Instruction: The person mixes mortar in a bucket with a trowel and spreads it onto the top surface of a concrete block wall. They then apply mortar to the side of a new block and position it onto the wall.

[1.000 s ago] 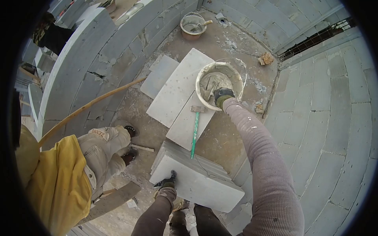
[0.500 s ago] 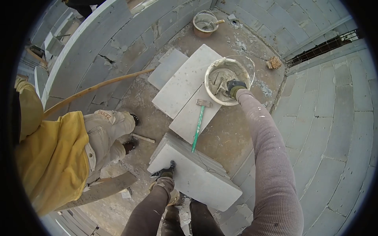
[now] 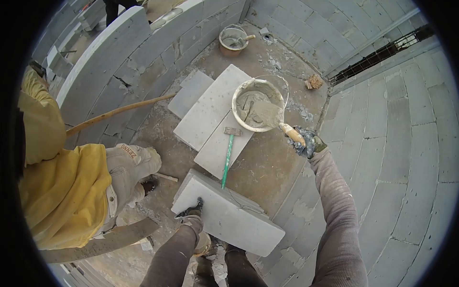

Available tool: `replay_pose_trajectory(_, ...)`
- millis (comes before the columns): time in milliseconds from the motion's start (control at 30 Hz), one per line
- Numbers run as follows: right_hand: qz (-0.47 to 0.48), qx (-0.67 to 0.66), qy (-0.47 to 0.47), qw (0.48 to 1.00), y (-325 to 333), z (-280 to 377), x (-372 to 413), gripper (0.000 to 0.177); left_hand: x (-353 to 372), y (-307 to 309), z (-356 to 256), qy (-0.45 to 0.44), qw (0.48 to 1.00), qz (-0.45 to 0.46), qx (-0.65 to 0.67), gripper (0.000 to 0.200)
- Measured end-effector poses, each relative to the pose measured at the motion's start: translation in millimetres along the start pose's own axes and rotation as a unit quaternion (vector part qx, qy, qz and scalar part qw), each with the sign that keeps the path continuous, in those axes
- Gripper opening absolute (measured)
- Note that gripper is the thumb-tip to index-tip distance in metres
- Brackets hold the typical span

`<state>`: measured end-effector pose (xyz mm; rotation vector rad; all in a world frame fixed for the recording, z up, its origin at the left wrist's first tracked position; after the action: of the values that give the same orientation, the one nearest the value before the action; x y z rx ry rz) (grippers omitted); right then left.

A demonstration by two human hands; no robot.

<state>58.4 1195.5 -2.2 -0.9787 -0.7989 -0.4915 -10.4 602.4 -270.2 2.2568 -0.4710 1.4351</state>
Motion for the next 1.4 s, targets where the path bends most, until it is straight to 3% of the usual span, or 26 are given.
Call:
replay_pose_trajectory(133, 0.080, -0.031, -0.044, 0.995, -7, -21, -16, 0.030, -2, 1, 1, 0.000, 1.000, -0.003, -0.006, 0.064)
replay_pose_trajectory(200, -0.077, 0.021, 0.059, 0.995, -3, -16, -18, 0.032, -2, 2, 1, 0.002, 1.000, -0.004, -0.007, 0.064)
replay_pose_trajectory(233, -0.075, 0.018, 0.060, 0.995, 2, -17, -22, 0.032, -1, 2, 1, 0.003, 1.000, -0.005, -0.006, 0.064)
replay_pose_trajectory(267, -0.077, 0.301, 0.227, 0.923, -2, -2, -19, 0.029, 0, 3, 0, 0.003, 1.000, -0.004, -0.008, 0.064)
replay_pose_trajectory(367, -0.103, 0.602, 0.330, 0.720, -28, 25, -7, 0.020, 1, 3, 0, 0.005, 1.000, -0.004, -0.010, 0.064)
replay_pose_trajectory(433, -0.305, 0.459, 0.077, 0.831, -19, 40, -18, 0.025, 1, 4, -1, 0.006, 1.000, -0.004, -0.011, 0.064)
replay_pose_trajectory(467, -0.392, 0.648, 0.101, 0.645, -35, 60, -23, 0.031, 1, 5, 0, 0.006, 1.000, -0.004, -0.011, 0.064)
replay_pose_trajectory(500, -0.390, 0.647, 0.101, 0.647, -42, 67, -34, 0.031, 0, 4, 0, 0.007, 1.000, -0.004, -0.012, 0.064)
replay_pose_trajectory(567, -0.416, 0.760, 0.173, 0.468, -65, 84, -52, 0.037, 1, 6, 2, 0.008, 1.000, -0.005, -0.015, 0.064)
replay_pose_trajectory(633, -0.455, 0.763, 0.098, 0.449, -86, 85, -83, 0.042, 1, 6, 4, 0.006, 1.000, -0.004, -0.017, 0.064)
replay_pose_trajectory(733, -0.448, 0.774, 0.085, 0.440, -31, 78, -198, 0.043, -2, 5, 6, -0.003, 1.000, -0.006, -0.017, 0.064)
replay_pose_trajectory(767, -0.456, 0.771, 0.119, 0.428, -18, 86, -228, 0.043, -2, 6, 10, -0.006, 1.000, -0.008, -0.016, 0.064)
replay_pose_trajectory(833, -0.457, 0.772, 0.141, 0.420, -7, 76, -233, 0.043, -4, 3, 14, -0.013, 1.000, -0.007, -0.016, 0.064)
replay_pose_trajectory(900, -0.399, 0.793, 0.121, 0.444, -16, 88, -207, 0.044, -8, -3, 5, -0.028, 1.000, -0.002, -0.011, 0.064)
replay_pose_trajectory(933, -0.390, 0.751, 0.049, 0.531, -4, 77, -209, 0.053, -10, -4, 2, -0.034, 0.999, 0.000, -0.009, 0.064)
replay_pose_trajectory(1000, -0.536, 0.601, 0.289, 0.518, -12, 44, -162, 0.063, -13, -7, -5, -0.049, 0.999, 0.009, -0.006, 0.064)
replay_pose_trajectory(1067, -0.583, 0.540, 0.403, 0.453, -44, -27, -86, 0.066, -19, -14, -15, -0.067, 0.998, 0.022, 0.003, 0.064)
replay_pose_trajectory(1100, -0.583, 0.533, 0.489, 0.371, -56, -79, -52, 0.060, -22, -18, -25, -0.075, 0.997, 0.029, 0.008, 0.064)
replay_pose_trajectory(1133, -0.538, 0.489, 0.502, 0.468, -74, -129, -19, 0.055, -23, -21, -34, -0.085, 0.996, 0.038, 0.012, 0.064)
replay_pose_trajectory(1233, -0.448, 0.574, 0.462, 0.506, -125, -291, 63, 0.055, -9, -19, -53, -0.115, 0.990, 0.063, 0.041, 0.065)
replay_pose_trajectory(1267, -0.428, 0.581, 0.424, 0.548, -132, -347, 83, 0.057, 0, -10, -54, -0.124, 0.988, 0.070, 0.051, 0.065)
replay_pose_trajectory(1300, -0.391, 0.602, 0.416, 0.558, -148, -398, 104, 0.059, 10, 1, -52, -0.131, 0.986, 0.078, 0.061, 0.065)
replay_pose_trajectory(1400, -0.264, 0.655, 0.351, 0.615, -176, -539, 143, 0.060, 53, 68, 7, -0.127, 0.984, 0.096, 0.082, 0.065)
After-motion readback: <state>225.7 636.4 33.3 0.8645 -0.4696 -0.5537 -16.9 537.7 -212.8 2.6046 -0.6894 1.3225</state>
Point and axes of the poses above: each hand's wrist, its own x-axis away from the middle knuckle, its own y-axis out of the back of the hand, z = x × y, the point moved 5 cm from there along -x, towards the middle knuckle, and after that the axes turned 9 degrees about -y, right-handed, at the moved point
